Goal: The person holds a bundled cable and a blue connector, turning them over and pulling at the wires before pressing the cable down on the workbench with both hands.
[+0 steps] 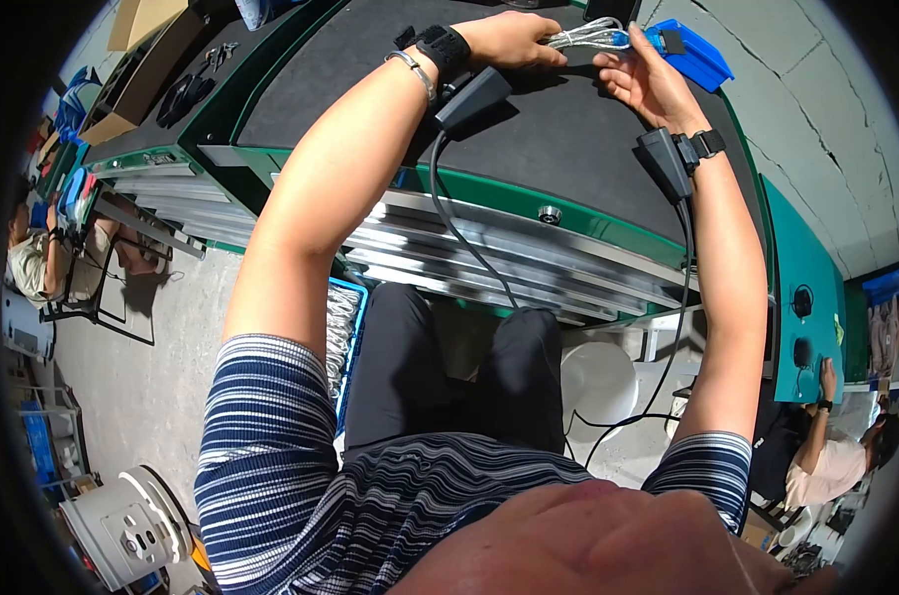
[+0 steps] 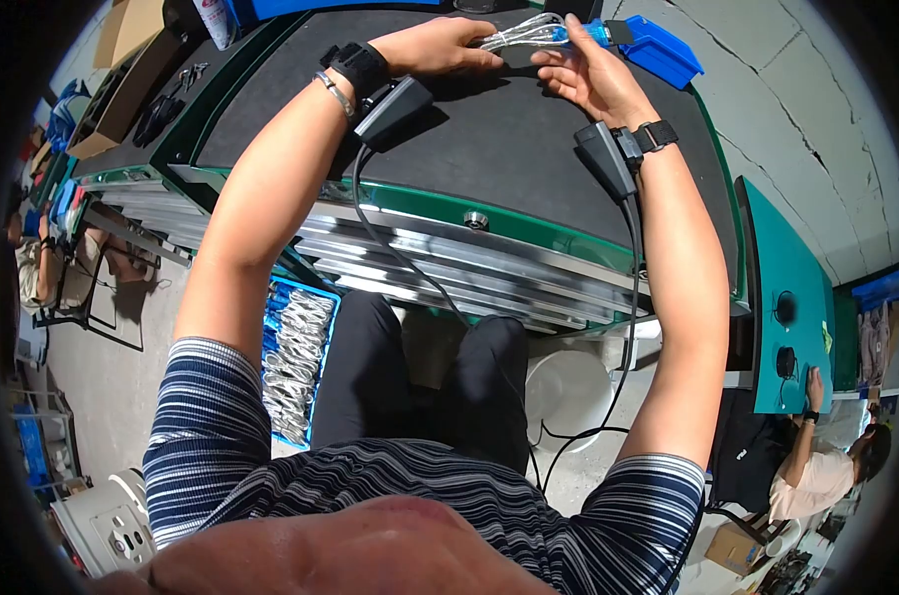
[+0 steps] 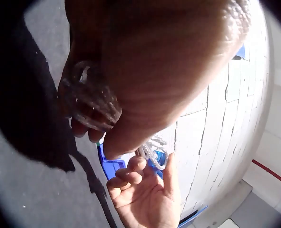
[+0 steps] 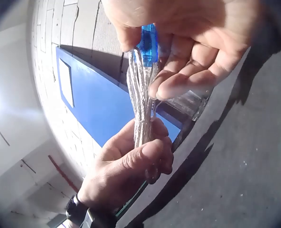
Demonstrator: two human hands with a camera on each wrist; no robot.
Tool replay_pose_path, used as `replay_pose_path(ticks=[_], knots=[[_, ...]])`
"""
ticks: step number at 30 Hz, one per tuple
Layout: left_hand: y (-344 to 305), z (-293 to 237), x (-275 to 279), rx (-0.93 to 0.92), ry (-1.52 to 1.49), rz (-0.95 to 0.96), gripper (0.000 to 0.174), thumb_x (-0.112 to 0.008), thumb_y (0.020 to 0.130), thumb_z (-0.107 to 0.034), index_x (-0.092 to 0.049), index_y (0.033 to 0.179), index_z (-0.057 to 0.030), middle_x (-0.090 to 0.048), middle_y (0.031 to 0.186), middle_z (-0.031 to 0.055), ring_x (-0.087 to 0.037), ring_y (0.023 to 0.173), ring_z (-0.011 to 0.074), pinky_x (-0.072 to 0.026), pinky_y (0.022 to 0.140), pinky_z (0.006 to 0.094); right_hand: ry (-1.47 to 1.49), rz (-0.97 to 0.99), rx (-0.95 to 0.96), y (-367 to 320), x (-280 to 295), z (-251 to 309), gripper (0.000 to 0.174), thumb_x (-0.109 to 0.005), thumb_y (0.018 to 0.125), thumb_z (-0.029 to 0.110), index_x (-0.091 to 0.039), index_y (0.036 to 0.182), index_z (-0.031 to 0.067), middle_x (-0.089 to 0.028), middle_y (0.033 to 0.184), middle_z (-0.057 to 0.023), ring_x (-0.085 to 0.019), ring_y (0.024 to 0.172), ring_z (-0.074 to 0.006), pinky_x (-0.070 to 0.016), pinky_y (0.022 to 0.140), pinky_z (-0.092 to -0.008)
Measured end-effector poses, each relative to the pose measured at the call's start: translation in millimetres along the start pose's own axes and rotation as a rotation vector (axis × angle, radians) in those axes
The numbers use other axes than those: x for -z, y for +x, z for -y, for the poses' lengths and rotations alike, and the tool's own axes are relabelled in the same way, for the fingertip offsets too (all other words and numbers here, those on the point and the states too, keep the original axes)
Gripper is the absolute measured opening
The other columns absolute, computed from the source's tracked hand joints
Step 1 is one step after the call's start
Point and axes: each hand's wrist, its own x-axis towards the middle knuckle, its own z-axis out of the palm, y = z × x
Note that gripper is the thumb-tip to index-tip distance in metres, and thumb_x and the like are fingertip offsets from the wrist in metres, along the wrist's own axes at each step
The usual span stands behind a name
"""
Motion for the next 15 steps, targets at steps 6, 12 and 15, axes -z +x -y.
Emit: replay_pose_path(ticks=[6,12,15], knots=[[-1.3,-5.7,-0.4,-0.006,0.054,0.011,0.04,-0.063,0.097,-0.035,-0.059,0.119,-0.0016,-0.064,0.084,0.0064,-0.057,0.074,0.0162,-0.0467,0.068,0.0311,-0.131,-0.075,-0.057,-5.7,-16.7,1.2,0.047,-0.051,0.1,0.047,-0.062,0.116,0.0048,-0.07,0.097,-0.0082,-0.069,0.082,-0.0101,-0.0587,0.072,-0.0198],[-2.2,-14.6,3.6,0.037,0.048,0.044,0.05,-0.068,0.093,-0.039,-0.056,0.125,-0.0025,-0.065,0.086,0.0088,-0.06,0.078,0.0178,-0.0482,0.071,0.0312,-0.088,-0.114,0.075,-2.6,-12.1,0.4,0.041,-0.054,0.101,0.044,-0.064,0.112,0.0065,-0.069,0.1,-0.0073,-0.067,0.084,-0.0104,-0.055,0.073,-0.0221],[-5.5,-15.4,2.9,0.083,-0.073,0.062,0.053,-0.072,0.09,-0.041,-0.057,0.123,-0.0027,-0.065,0.084,0.009,-0.06,0.076,0.0185,-0.0487,0.069,0.0323,-0.019,-0.117,0.116,-0.1,-3.1,-0.1,0.035,-0.054,0.101,0.041,-0.063,0.11,0.0084,-0.069,0.096,-0.0063,-0.066,0.084,-0.0116,-0.0542,0.074,-0.0238]])
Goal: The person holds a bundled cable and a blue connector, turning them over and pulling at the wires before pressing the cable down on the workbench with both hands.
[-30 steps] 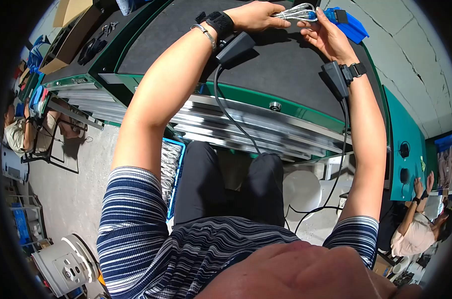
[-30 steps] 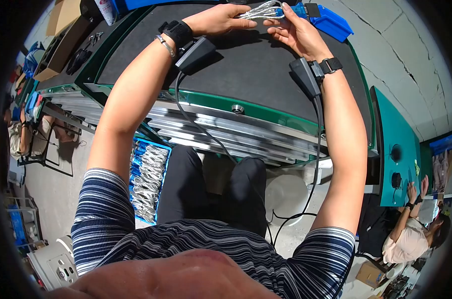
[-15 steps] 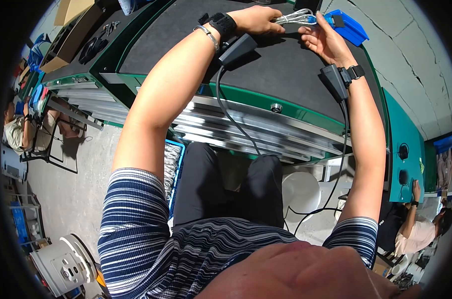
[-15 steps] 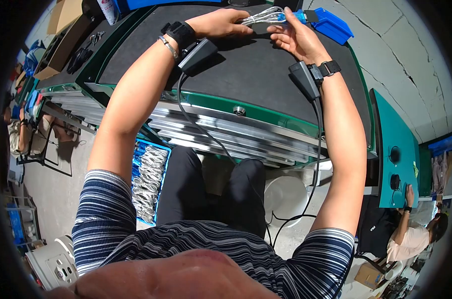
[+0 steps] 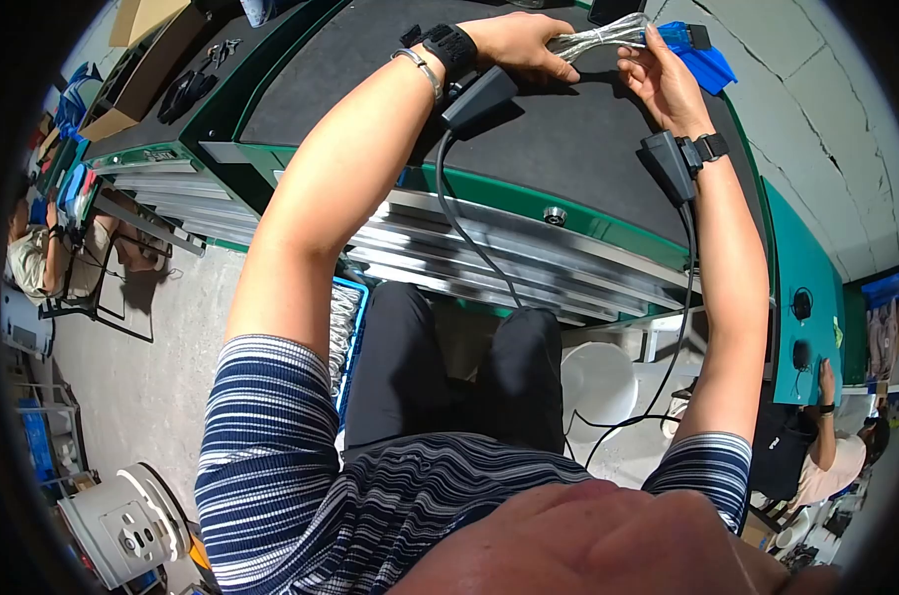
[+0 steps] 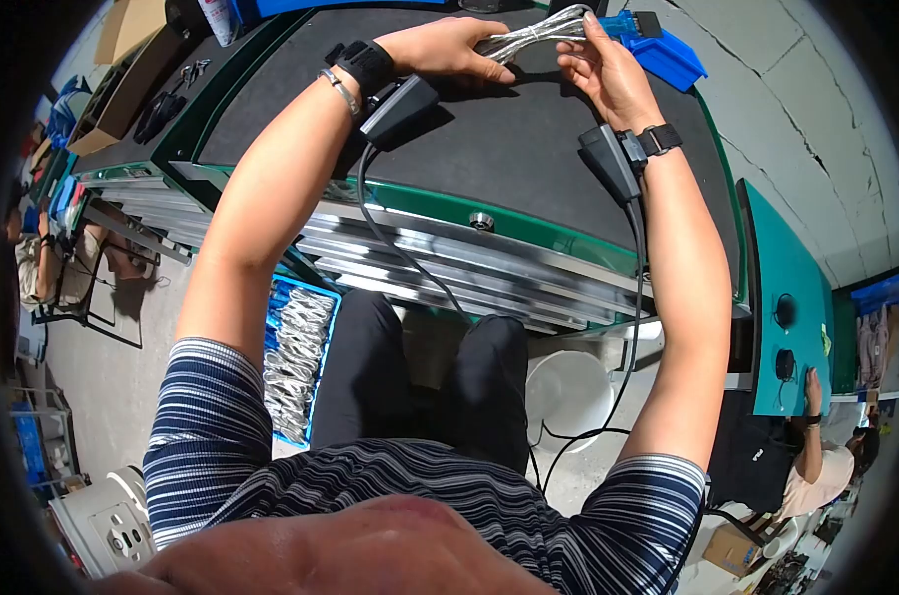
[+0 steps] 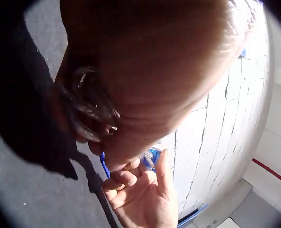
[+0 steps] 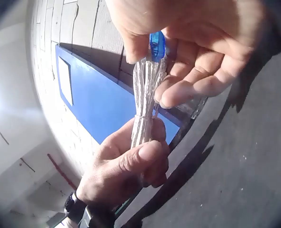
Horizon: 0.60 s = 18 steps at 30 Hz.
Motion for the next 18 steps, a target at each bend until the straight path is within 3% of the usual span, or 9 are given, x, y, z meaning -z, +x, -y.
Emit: replay_pose_path(ticks=[2,4,5,7,10,13,14,18], knots=[[2.5,7.0,-2.6,0.029,-0.071,0.015,0.052,-0.073,0.088,-0.041,-0.058,0.12,-0.0026,-0.065,0.082,0.0082,-0.06,0.073,0.0185,-0.0489,0.068,0.0329,0.07,-0.01,0.02,2.5,4.0,-2.6,0.036,-0.051,0.102,0.043,-0.061,0.112,0.0101,-0.069,0.093,-0.0066,-0.066,0.079,-0.0124,-0.0544,0.071,-0.0246],[11.9,28.1,-10.5,-0.409,0.158,-0.341,0.046,-0.072,0.089,-0.044,-0.061,0.108,-0.0035,-0.055,0.066,0.0,-0.051,0.057,0.0117,-0.0418,0.053,0.0288,0.104,0.086,-0.014,3.9,7.8,-2.5,0.039,-0.049,0.102,0.046,-0.06,0.113,0.01,-0.069,0.092,-0.0069,-0.066,0.077,-0.0124,-0.0543,0.068,-0.0243],[14.1,32.3,-8.5,-0.408,0.158,-0.344,0.046,-0.072,0.089,-0.044,-0.061,0.108,-0.0035,-0.055,0.066,0.0,-0.051,0.057,0.0117,-0.0418,0.053,0.0288,0.136,0.182,-0.05,4.9,9.1,-2.3,0.042,-0.047,0.102,0.048,-0.059,0.114,0.0099,-0.069,0.091,-0.0073,-0.066,0.075,-0.0125,-0.0541,0.066,-0.024],[11.8,24.6,2.4,-0.261,0.101,-0.192,0.035,-0.076,0.083,-0.02,-0.057,0.106,-0.0009,-0.067,0.088,0.018,-0.065,0.079,0.0287,-0.0507,0.072,0.0398,0.125,0.232,-0.083,-1.2,-1.4,1.6,0.046,-0.045,0.102,0.052,-0.057,0.115,0.0094,-0.068,0.09,-0.0081,-0.066,0.073,-0.0126,-0.0541,0.064,-0.0238],[6.9,13.0,4.3,-0.218,0.076,-0.237,0.038,-0.079,0.08,-0.019,-0.056,0.104,-0.0003,-0.067,0.091,0.0218,-0.066,0.083,0.033,-0.0508,0.074,0.0417,0.17,0.17,-0.017,-0.3,-4.2,-0.8,0.041,-0.05,0.101,0.048,-0.059,0.112,0.0094,-0.068,0.093,-0.01,-0.066,0.077,-0.0146,-0.0552,0.067,-0.0257],[4.3,7.5,5.7,-0.207,0.045,-0.232,0.04,-0.079,0.08,-0.021,-0.056,0.105,-0.0006,-0.067,0.093,0.0217,-0.066,0.086,0.0325,-0.0511,0.076,0.0411,0.165,0.021,0.056,0.6,-0.4,2.8,0.035,-0.054,0.101,0.042,-0.061,0.109,0.0088,-0.068,0.095,-0.0107,-0.067,0.08,-0.0161,-0.0558,0.071,-0.0278],[3.3,5.9,5.8,-0.226,0.044,-0.223,0.038,-0.078,0.082,-0.025,-0.058,0.103,-0.001,-0.067,0.092,0.0209,-0.066,0.084,0.0314,-0.0516,0.076,0.0405,0.2,0.09,0.07,-1.4,0.6,4.6,0.031,-0.055,0.101,0.036,-0.062,0.111,0.0072,-0.068,0.096,-0.0109,-0.068,0.082,-0.0173,-0.0555,0.076,-0.0286],[-3.1,-9.6,8.4,-0.134,0.03,-0.139,0.033,-0.073,0.088,-0.029,-0.06,0.099,-0.0015,-0.069,0.087,0.0148,-0.065,0.078,0.0243,-0.0522,0.072,0.0369,0.175,0.169,0.055,-3.1,-1.6,5.7,0.033,-0.056,0.101,0.035,-0.062,0.116,0.0057,-0.068,0.095,-0.01,-0.067,0.084,-0.0167,-0.0548,0.077,-0.0277]])
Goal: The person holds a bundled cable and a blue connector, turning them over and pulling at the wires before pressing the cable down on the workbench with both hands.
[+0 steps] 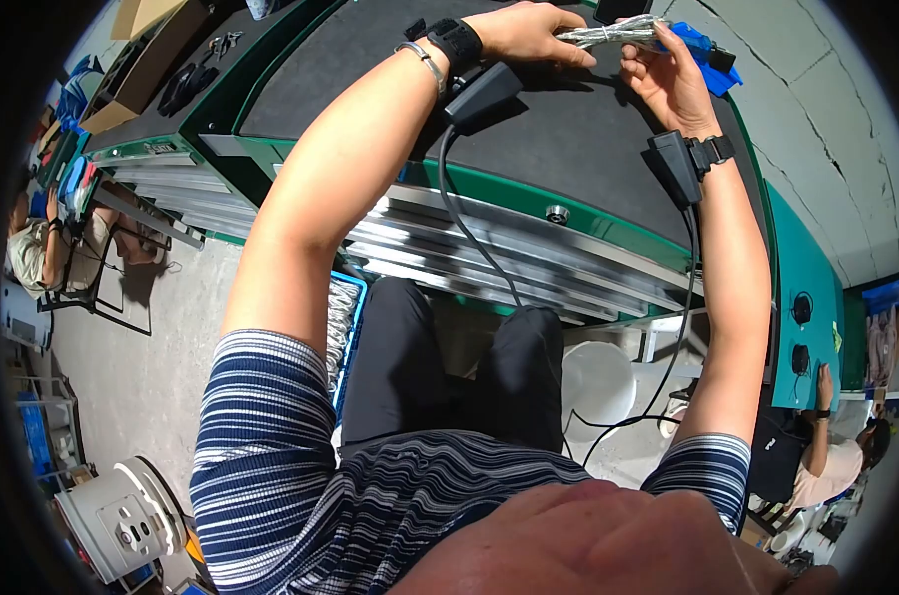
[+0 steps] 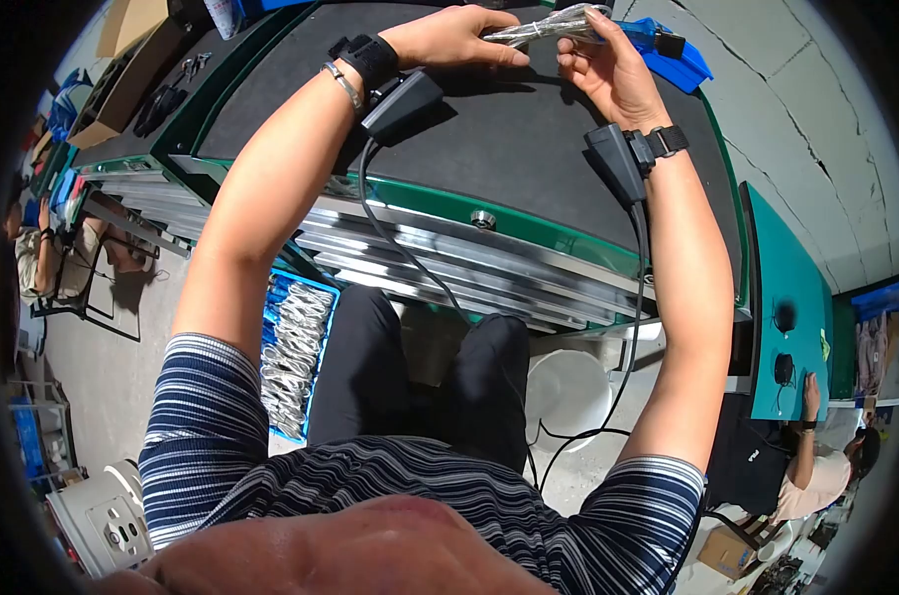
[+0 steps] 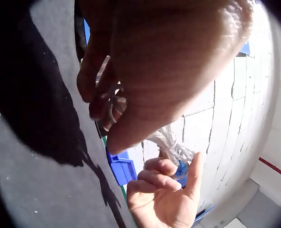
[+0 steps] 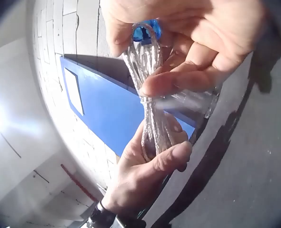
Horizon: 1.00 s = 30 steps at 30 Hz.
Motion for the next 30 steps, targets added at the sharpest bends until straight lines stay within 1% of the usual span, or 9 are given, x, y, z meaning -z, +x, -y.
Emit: replay_pose_path(ticks=[2,5,9,11,18,20,23,28,30], knots=[[-0.4,-1.3,-0.7,0.12,-0.244,0.117,0.028,-0.067,0.093,-0.03,-0.061,0.093,-0.0027,-0.066,0.079,0.0062,-0.061,0.07,0.015,-0.0496,0.064,0.0316,-0.03,0.01,-0.021,0.2,-2.9,-1.0,0.036,-0.056,0.1,0.035,-0.062,0.12,0.0052,-0.067,0.092,-0.0084,-0.067,0.085,-0.016,-0.0541,0.079,-0.0275],[4.0,7.0,-5.4,0.14,-0.435,0.19,0.026,-0.064,0.096,-0.029,-0.06,0.09,-0.0038,-0.06,0.071,0.0002,-0.054,0.062,0.009,-0.0439,0.057,0.027,-0.029,0.018,-0.018,-2.4,-11.3,0.8,0.035,-0.056,0.101,0.036,-0.062,0.117,0.0056,-0.066,0.089,-0.0066,-0.065,0.082,-0.0144,-0.0532,0.076,-0.026],[3.9,9.5,-4.6,0.109,-0.543,0.252,0.026,-0.064,0.096,-0.029,-0.06,0.087,-0.005,-0.055,0.067,-0.0015,-0.049,0.058,0.008,-0.0392,0.052,0.0257,-0.029,0.04,-0.011,3.9,4.7,-3.8,0.034,-0.056,0.101,0.038,-0.062,0.113,0.0076,-0.064,0.086,-0.005,-0.064,0.079,-0.0128,-0.0522,0.073,-0.0241],[3.1,6.0,-1.3,0.142,-0.518,0.274,0.026,-0.064,0.096,-0.029,-0.059,0.086,-0.0057,-0.055,0.066,-0.0022,-0.047,0.056,0.0072,-0.0375,0.051,0.025,-0.089,-0.035,-0.018,4.3,5.3,-4.4,0.031,-0.056,0.101,0.04,-0.061,0.109,0.0097,-0.064,0.085,-0.004,-0.063,0.079,-0.0119,-0.0515,0.071,-0.0232],[-0.3,-0.9,-2.4,0.168,-0.477,0.229,0.023,-0.065,0.095,-0.027,-0.059,0.087,-0.0057,-0.055,0.068,-0.0029,-0.047,0.059,0.0064,-0.038,0.053,0.0243,-0.067,-0.053,-0.063,7.2,5.9,-8.3,0.032,-0.055,0.101,0.039,-0.06,0.11,0.0086,-0.065,0.089,-0.0055,-0.064,0.081,-0.0144,-0.0527,0.075,-0.0254],[1.2,1.1,-4.8,0.132,-0.349,0.2,0.022,-0.065,0.096,-0.027,-0.06,0.091,-0.0058,-0.055,0.069,-0.0035,-0.048,0.06,0.0065,-0.0384,0.054,0.0242,-0.157,-0.089,-0.082,3.6,-6.5,-10.5,0.041,-0.052,0.1,0.049,-0.065,0.097,0.0106,-0.066,0.078,-0.001,-0.062,0.067,-0.0125,-0.0502,0.062,-0.025],[6.2,9.5,-10.0,0.116,-0.367,0.19,0.021,-0.063,0.097,-0.026,-0.06,0.094,-0.0058,-0.052,0.069,-0.0045,-0.046,0.06,0.0064,-0.0379,0.053,0.0246,-0.025,-0.148,-0.104,-2.0,-33.5,-2.4,0.046,-0.049,0.1,0.054,-0.065,0.095,0.0112,-0.066,0.075,-0.0006,-0.062,0.066,-0.0132,-0.0508,0.062,-0.0261],[5.2,9.5,-7.2,0.125,-0.48,0.201,0.022,-0.059,0.1,-0.027,-0.059,0.096,-0.0057,-0.049,0.07,-0.0058,-0.043,0.061,0.006,-0.0367,0.054,0.0247,0.029,-0.136,-0.091,-1.7,-26.0,-0.4,0.044,-0.047,0.101,0.051,-0.066,0.097,0.0113,-0.067,0.076,-0.0026,-0.064,0.067,-0.0149,-0.0521,0.064,-0.0263],[2.7,6.7,-6.5,0.096,-0.447,0.184,0.022,-0.057,0.101,-0.027,-0.058,0.097,-0.006,-0.049,0.07,-0.006,-0.043,0.062,0.0057,-0.0364,0.054,0.0246,-0.01,-0.048,-0.059,-0.2,-13.7,-1.2,0.036,-0.051,0.102,0.04,-0.061,0.108,0.0066,-0.066,0.088,-0.0073,-0.064,0.079,-0.0171,-0.0529,0.075,-0.0283]])
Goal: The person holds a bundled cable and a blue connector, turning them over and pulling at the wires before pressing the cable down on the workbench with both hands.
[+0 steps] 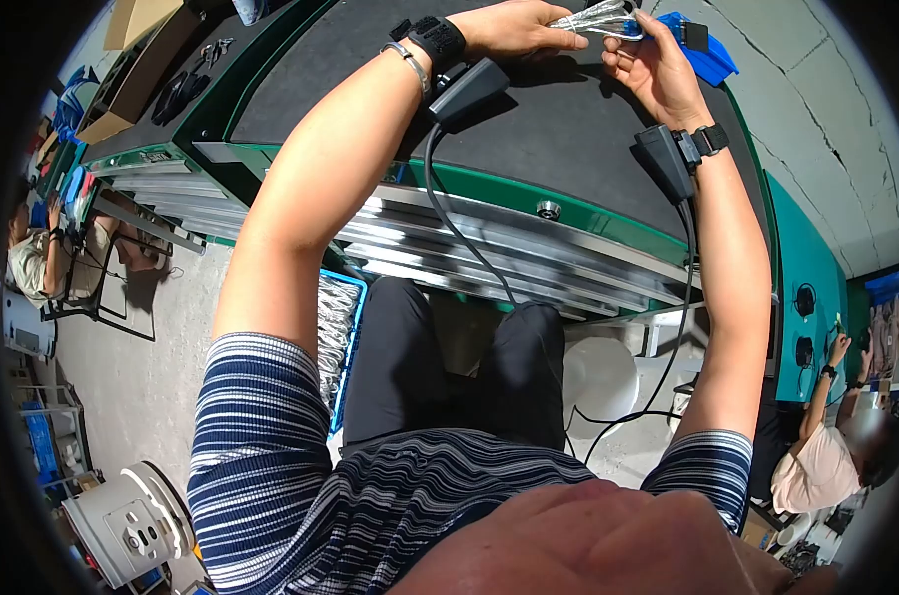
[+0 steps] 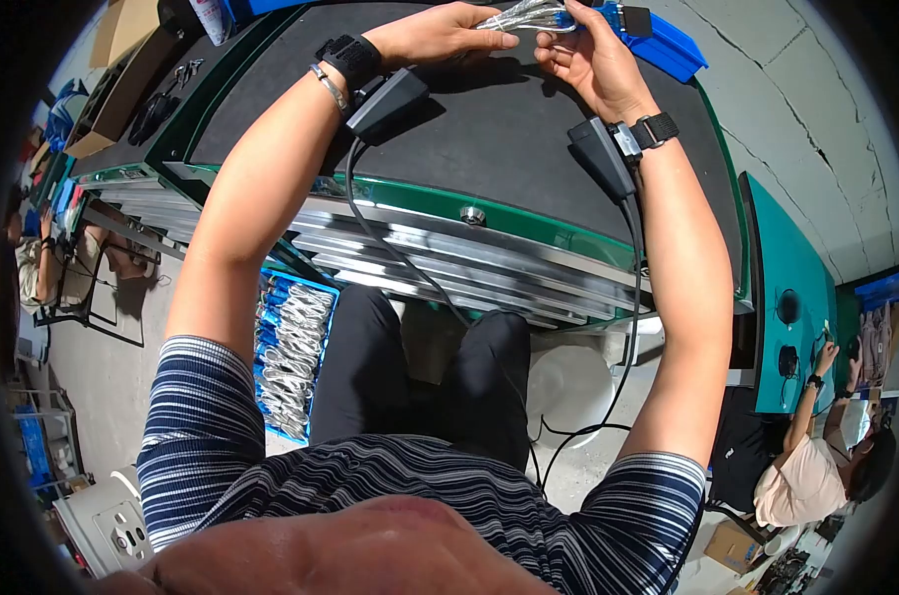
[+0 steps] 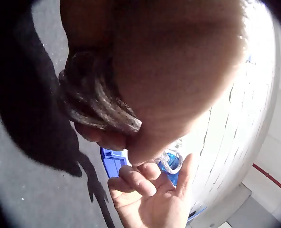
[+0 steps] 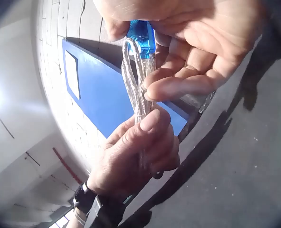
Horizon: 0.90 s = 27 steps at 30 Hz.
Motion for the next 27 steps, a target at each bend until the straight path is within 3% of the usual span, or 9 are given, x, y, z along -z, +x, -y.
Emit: replay_pose_path(ticks=[4,8,13,20,27], knots=[[-0.4,0.6,-2.1,-0.049,-0.019,-0.056,0.022,-0.056,0.101,-0.029,-0.058,0.097,-0.007,-0.05,0.073,-0.0054,-0.044,0.063,0.0065,-0.0368,0.055,0.0247,-0.004,0.062,0.026,3.9,12.9,-0.3,0.035,-0.05,0.102,0.032,-0.057,0.117,0.0005,-0.066,0.1,-0.0131,-0.064,0.09,-0.0213,-0.053,0.084,-0.0328],[-0.8,-1.2,-2.5,-0.03,0.015,-0.111,0.023,-0.057,0.101,-0.029,-0.057,0.094,-0.0072,-0.052,0.072,-0.0037,-0.046,0.063,0.0082,-0.0383,0.055,0.0257,0.037,0.123,-0.012,3.7,12.9,-0.2,0.035,-0.05,0.102,0.031,-0.057,0.118,0.0005,-0.065,0.103,-0.0129,-0.064,0.092,-0.0213,-0.0531,0.084,-0.0331],[1.8,0.9,-1.1,-0.022,0.098,-0.179,0.024,-0.059,0.099,-0.029,-0.057,0.089,-0.0071,-0.053,0.069,-0.002,-0.048,0.062,0.009,-0.0393,0.055,0.0264,-0.065,-0.082,0.093,2.6,9.4,-1.5,0.025,-0.06,0.098,0.024,-0.063,0.111,0.0027,-0.064,0.111,-0.0105,-0.066,0.094,-0.0179,-0.0541,0.085,-0.0326],[1.0,-0.1,-1.0,-0.009,0.121,-0.202,0.024,-0.059,0.099,-0.029,-0.058,0.089,-0.0069,-0.053,0.068,-0.0015,-0.048,0.061,0.0093,-0.0396,0.055,0.0267,-0.103,-0.034,0.108,-0.2,9.9,1.4,0.022,-0.061,0.099,0.02,-0.07,0.106,0.0011,-0.068,0.105,-0.009,-0.066,0.095,-0.016,-0.0541,0.089,-0.0301],[1.8,1.8,-0.2,-0.028,0.091,-0.183,0.024,-0.059,0.099,-0.029,-0.058,0.09,-0.0067,-0.054,0.069,-0.0014,-0.048,0.062,0.0093,-0.0398,0.055,0.027,-0.129,-0.062,0.111,0.9,7.1,1.0,0.024,-0.064,0.097,0.022,-0.068,0.11,0.0024,-0.068,0.106,-0.0071,-0.066,0.094,-0.0157,-0.055,0.089,-0.0306]])
